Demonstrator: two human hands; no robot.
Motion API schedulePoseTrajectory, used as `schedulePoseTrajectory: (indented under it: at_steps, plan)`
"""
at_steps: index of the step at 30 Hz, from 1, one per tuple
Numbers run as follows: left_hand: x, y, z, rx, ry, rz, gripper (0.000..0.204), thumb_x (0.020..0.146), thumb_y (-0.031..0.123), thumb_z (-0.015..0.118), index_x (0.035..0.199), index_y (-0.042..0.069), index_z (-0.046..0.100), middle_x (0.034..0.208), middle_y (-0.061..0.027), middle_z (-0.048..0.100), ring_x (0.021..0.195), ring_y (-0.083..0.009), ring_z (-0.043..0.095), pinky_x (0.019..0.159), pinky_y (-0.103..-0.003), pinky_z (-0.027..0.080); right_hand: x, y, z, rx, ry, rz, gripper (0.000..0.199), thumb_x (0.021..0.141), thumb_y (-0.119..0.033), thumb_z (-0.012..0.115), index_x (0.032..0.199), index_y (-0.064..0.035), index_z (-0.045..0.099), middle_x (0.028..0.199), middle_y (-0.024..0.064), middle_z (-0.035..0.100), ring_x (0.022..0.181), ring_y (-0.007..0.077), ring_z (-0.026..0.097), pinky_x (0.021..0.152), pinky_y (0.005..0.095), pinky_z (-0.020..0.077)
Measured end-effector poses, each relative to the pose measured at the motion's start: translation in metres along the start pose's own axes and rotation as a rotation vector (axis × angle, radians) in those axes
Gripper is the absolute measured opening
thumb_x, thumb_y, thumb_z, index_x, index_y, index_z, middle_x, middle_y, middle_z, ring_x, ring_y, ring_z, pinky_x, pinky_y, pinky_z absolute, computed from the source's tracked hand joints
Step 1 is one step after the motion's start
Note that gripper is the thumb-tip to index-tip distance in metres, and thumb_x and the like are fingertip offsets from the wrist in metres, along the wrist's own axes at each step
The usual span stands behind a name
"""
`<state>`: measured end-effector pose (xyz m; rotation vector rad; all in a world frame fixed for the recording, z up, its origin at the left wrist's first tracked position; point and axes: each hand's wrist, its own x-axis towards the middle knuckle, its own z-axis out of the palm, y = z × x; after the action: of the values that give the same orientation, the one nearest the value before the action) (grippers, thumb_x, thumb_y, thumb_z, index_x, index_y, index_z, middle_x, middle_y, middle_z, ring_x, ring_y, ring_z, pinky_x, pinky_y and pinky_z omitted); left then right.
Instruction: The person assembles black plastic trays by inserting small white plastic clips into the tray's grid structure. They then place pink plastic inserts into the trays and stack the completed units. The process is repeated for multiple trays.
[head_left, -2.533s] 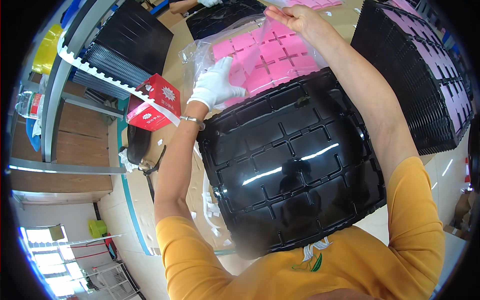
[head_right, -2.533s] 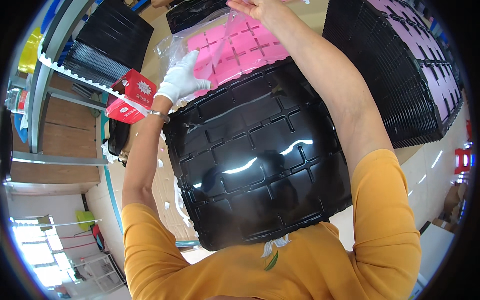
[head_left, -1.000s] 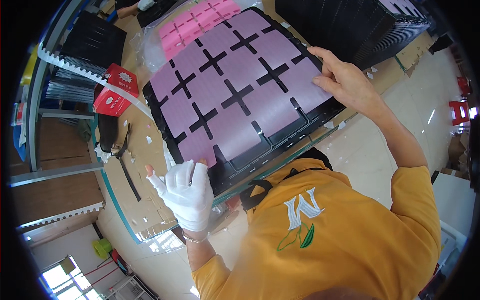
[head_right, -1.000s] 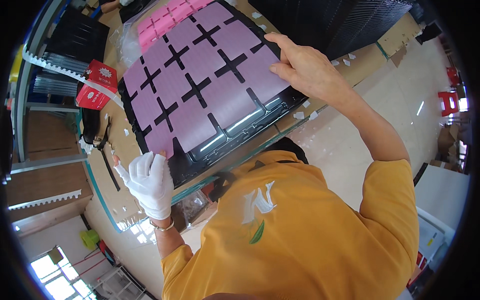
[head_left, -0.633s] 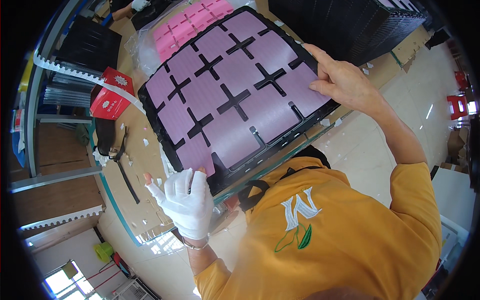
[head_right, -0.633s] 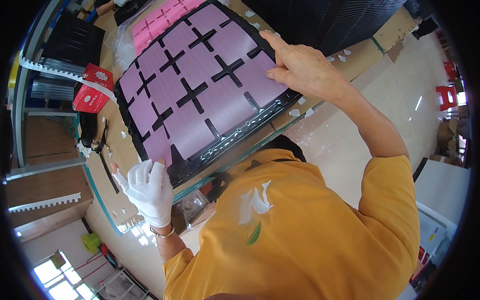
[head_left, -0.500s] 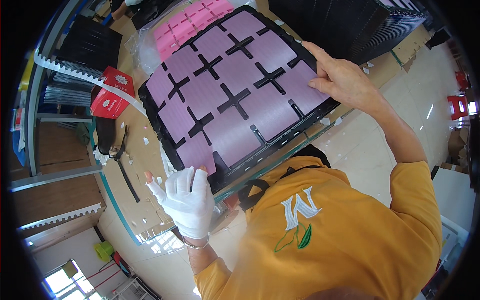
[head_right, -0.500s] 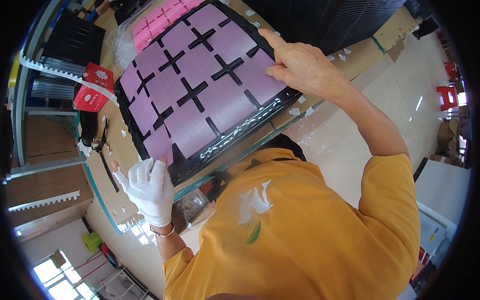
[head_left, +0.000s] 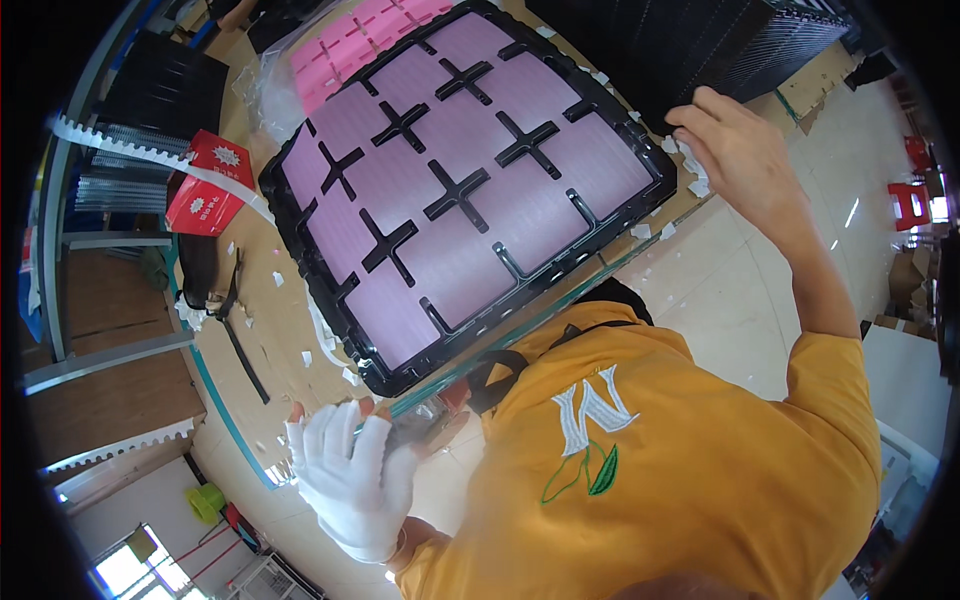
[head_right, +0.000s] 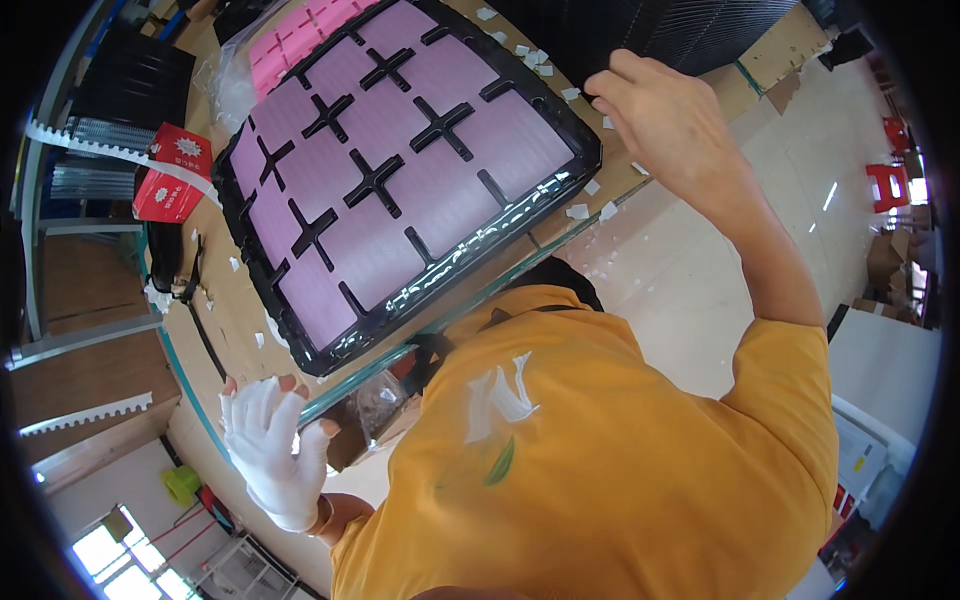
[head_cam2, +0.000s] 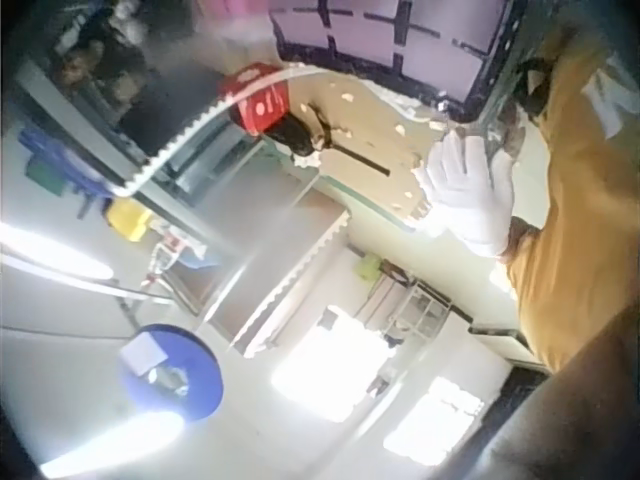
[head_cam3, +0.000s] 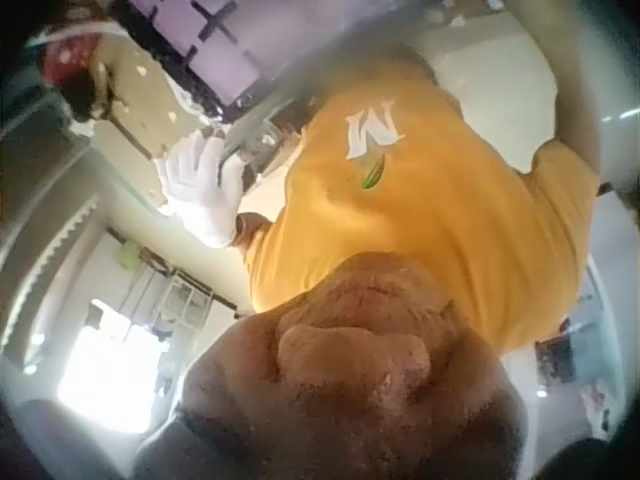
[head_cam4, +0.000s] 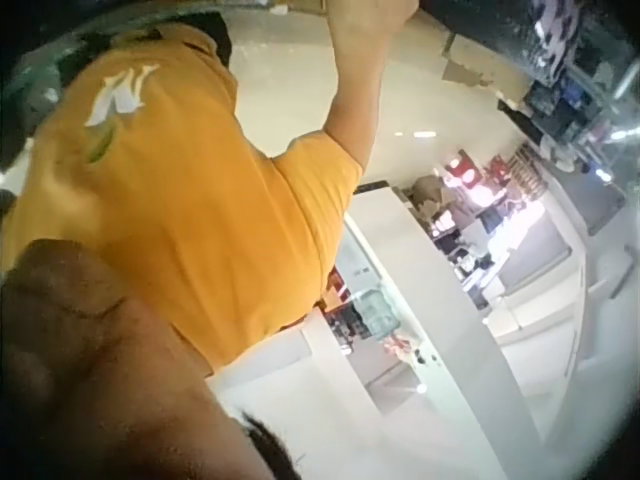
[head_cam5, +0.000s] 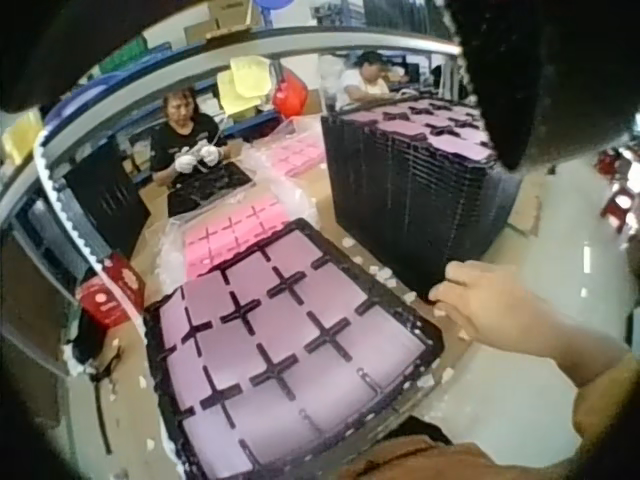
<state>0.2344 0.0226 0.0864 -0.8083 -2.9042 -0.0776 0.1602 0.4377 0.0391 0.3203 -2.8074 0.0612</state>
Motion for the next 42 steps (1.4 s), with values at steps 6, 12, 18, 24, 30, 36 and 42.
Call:
schedulePoseTrajectory:
  at_steps: [6,12,18,24,30,36,42]
  plan:
    - [0.022,-0.003,0.008,0.055,0.124,-0.108,0.036,0.077,0.031,0.065,0.097,0.002,0.062,0.100,-0.0146,0.064,0.092,-0.0363,0.059,0.093,-0.050,0.042,0.004,-0.026,-0.001,0.043,0.003,-0.353,0.044,0.090,-0.036,0.058,0.117,-0.0013,0.062,0.123,0.0100,0.060,0.124,0.0295,0.050,0.100,0.0435,0.0417]
    - [0.055,0.009,0.057,0.001,0.035,0.043,0.066,0.069,0.045,0.070,0.120,0.004,0.058,0.129,-0.0139,0.054,0.127,-0.0346,0.046,0.106,-0.053,0.031,0.009,-0.034,0.023,0.092,-0.156,-0.497,0.074,0.088,-0.060,0.041,0.129,0.0004,0.056,0.140,0.0110,0.051,0.141,0.0322,0.032,0.117,0.0514,0.0194]
    - [0.033,0.008,0.051,0.035,-0.136,-0.049,0.067,0.077,0.051,0.064,0.121,0.001,0.058,0.128,-0.0156,0.056,0.123,-0.0350,0.049,0.107,-0.054,0.030,0.005,-0.021,0.023,0.049,-0.144,-0.458,0.077,0.089,-0.065,0.036,0.124,-0.0001,0.059,0.138,0.0108,0.053,0.139,0.0357,0.034,0.115,0.0569,0.0188]
    - [0.004,-0.015,0.021,0.069,0.384,-0.311,0.034,0.084,0.016,0.068,0.113,-0.001,0.062,0.111,-0.0132,0.067,0.102,-0.0343,0.063,0.102,-0.048,0.041,0.011,-0.014,0.007,0.210,-0.011,-0.388,0.077,0.092,-0.065,0.031,0.118,0.0000,0.063,0.126,0.0166,0.060,0.129,0.0360,0.048,0.113,0.0559,0.0244]
    - [0.001,-0.018,0.056,-0.250,0.561,-0.543,0.036,0.082,-0.002,0.069,0.117,-0.003,0.061,0.109,-0.0139,0.068,0.099,-0.0255,0.065,0.089,-0.036,0.049,0.054,-0.062,0.007,0.554,0.103,-0.490,0.030,0.090,-0.023,0.061,0.107,0.0008,0.064,0.101,0.0145,0.062,0.097,0.0314,0.060,0.090,0.0428,0.0461]
    - [0.028,-0.026,0.067,-0.414,0.646,-0.575,0.033,0.086,0.001,0.067,0.118,-0.004,0.060,0.107,-0.0114,0.068,0.095,-0.0201,0.064,0.087,-0.031,0.049,0.210,-0.132,0.061,0.750,-0.102,-0.483,0.022,0.090,-0.018,0.060,0.104,-0.0013,0.063,0.088,0.0110,0.065,0.080,0.0256,0.061,0.075,0.0344,0.0479]
    - [0.030,-0.043,0.074,-0.476,0.747,-0.617,0.030,0.087,0.001,0.066,0.116,-0.004,0.060,0.105,-0.0119,0.067,0.093,-0.0217,0.064,0.085,-0.032,0.050,0.317,-0.188,0.102,0.469,-0.156,-0.469,0.041,0.091,-0.045,0.052,0.103,-0.0099,0.070,0.088,0.0144,0.069,0.086,0.0318,0.065,0.079,0.0420,0.0498]
